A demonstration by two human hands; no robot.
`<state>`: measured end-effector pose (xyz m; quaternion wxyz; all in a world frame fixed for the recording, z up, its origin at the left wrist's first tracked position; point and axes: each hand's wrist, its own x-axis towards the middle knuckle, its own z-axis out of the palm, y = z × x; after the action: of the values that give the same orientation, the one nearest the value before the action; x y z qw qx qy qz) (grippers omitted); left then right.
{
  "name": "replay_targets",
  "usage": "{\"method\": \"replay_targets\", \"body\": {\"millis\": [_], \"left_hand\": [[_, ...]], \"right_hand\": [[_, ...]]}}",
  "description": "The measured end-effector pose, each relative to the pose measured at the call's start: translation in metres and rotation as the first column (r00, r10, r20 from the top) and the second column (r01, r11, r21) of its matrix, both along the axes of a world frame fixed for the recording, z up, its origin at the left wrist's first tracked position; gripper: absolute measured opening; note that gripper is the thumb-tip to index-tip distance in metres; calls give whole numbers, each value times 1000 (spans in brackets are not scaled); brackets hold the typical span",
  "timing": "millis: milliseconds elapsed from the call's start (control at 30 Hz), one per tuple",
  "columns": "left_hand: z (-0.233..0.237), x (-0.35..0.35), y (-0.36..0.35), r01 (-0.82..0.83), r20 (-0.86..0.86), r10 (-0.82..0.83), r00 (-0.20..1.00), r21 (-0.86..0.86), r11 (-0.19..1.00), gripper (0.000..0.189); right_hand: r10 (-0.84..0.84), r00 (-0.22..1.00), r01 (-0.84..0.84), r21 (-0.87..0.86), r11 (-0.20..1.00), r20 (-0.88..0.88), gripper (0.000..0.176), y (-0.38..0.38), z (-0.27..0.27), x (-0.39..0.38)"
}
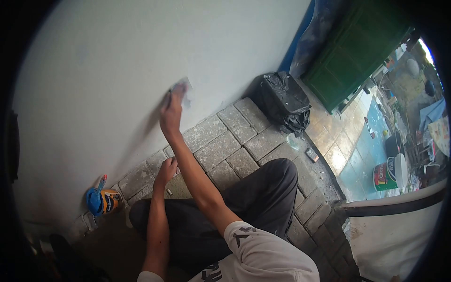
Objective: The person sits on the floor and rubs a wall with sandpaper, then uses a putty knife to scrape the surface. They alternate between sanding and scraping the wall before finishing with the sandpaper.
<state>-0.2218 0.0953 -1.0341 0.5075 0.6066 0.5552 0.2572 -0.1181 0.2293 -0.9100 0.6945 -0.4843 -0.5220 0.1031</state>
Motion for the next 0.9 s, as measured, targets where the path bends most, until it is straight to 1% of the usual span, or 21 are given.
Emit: {"method": "replay_targets", "body": {"millis": [33,67,133,167,233,267,300,333,400,433,500,533,567,600,633,700,733,800,833,867,900], "left_hand": [[-5,-2,1,11,-19,-10,1000,35,999,56],[-12,-5,1,11,-17,-10,1000,29,1000,56],[-24,-7,6,44,-98,-31,995,133,990,55],[-21,-5,5,43,-95,-30,995,137,990,55],[-12,-3,3,25,7,-26,1000,63,998,56],[-9,-1,4,23,7,-24,1000,69,997,56],[-6,0,5,29,14,-30,999,32,999,57],[-5,1,5,38,19,-38,999,-9,999,57],[-4,1,4,39,14,-38,999,-23,999,58],[-4,1,4,33,17,-33,999,-39,999,58],[-2,0,3,39,21,-39,999,-11,999,58],[-2,-1,2,42,26,-42,999,18,999,57],[-7,-3,2,40,28,-40,999,10,999,57],[-13,-4,3,45,-26,-43,999,80,996,57],[-17,-6,4,55,-80,-43,996,150,987,57],[-15,-5,3,48,-100,-35,994,125,991,56],[-11,-3,2,42,-60,-36,998,87,995,57],[-4,0,4,36,-21,-34,999,60,998,57],[-2,1,5,29,-2,-29,1000,10,1000,58],[-1,2,5,25,16,-24,1000,-42,999,59],[-1,2,4,28,13,-28,1000,-42,999,59]], "right_hand": [[16,998,-20,72,997,57,54,-2,27,-3],[11,997,-20,109,994,83,53,-1,46,-6],[5,993,-23,155,988,116,52,0,56,-8],[5,993,-24,158,987,120,52,1,43,-5],[-55,979,40,76,996,196,53,2,-1,6],[-38,991,37,13,999,129,51,2,-34,7],[-28,998,31,-50,998,58,50,2,-61,8],[-32,998,35,-48,998,53,50,-1,-76,10],[-16,994,-7,-215,977,-106,48,-5,-90,13],[-18,994,-6,-215,977,-109,48,-5,-80,11],[-67,986,52,-99,994,-153,46,-2,-34,4],[-85,993,83,-20,996,-77,47,5,-15,0],[-59,998,59,47,997,-10,48,5,10,-3],[-21,1000,21,70,997,-8,50,-1,42,-7],[-8,999,2,121,993,45,51,1,59,-8],[-32,996,18,162,987,82,54,5,60,-8],[-40,991,22,137,990,131,56,4,48,-4],[-75,976,56,97,994,206,58,8,-4,6],[-27,992,25,16,1000,125,54,3,-29,8],[-24,998,27,-50,998,53,50,0,-54,9],[-24,999,27,-127,992,23,47,-4,-74,11]]}}
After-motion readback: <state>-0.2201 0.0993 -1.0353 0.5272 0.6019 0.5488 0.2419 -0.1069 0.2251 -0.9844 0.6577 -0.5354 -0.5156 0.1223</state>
